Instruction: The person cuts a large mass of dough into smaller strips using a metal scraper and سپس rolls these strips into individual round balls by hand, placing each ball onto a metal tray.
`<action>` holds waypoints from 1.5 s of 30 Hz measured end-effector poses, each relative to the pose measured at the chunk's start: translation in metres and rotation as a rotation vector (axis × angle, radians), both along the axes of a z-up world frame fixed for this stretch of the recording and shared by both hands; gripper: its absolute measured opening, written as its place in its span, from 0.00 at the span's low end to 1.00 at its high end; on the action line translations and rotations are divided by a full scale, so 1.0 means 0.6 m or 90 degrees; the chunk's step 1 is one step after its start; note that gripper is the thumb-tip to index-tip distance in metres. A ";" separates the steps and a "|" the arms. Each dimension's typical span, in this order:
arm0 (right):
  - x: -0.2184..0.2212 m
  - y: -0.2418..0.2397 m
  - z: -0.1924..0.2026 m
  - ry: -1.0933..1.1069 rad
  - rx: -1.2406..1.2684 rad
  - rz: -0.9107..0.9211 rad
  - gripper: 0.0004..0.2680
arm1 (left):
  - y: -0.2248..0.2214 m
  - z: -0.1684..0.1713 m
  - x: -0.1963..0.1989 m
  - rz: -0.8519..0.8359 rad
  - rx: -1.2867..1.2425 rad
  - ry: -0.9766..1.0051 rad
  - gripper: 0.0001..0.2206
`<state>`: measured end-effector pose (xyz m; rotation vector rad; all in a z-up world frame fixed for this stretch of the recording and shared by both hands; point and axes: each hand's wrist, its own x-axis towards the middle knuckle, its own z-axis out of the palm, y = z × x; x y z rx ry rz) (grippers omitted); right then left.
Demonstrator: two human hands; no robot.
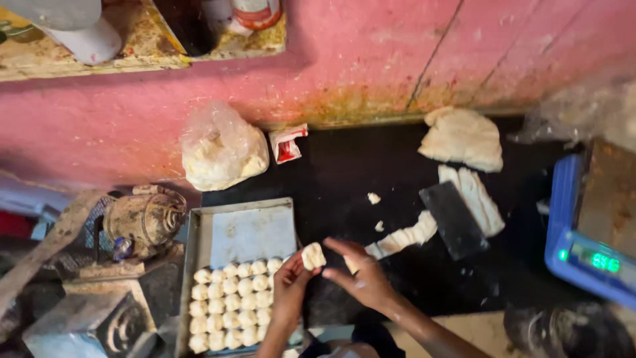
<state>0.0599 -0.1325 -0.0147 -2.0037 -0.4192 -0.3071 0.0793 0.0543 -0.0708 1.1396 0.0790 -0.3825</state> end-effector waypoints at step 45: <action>0.014 -0.067 0.037 -0.193 -0.203 0.212 0.09 | -0.065 0.033 -0.028 0.199 -0.113 0.190 0.15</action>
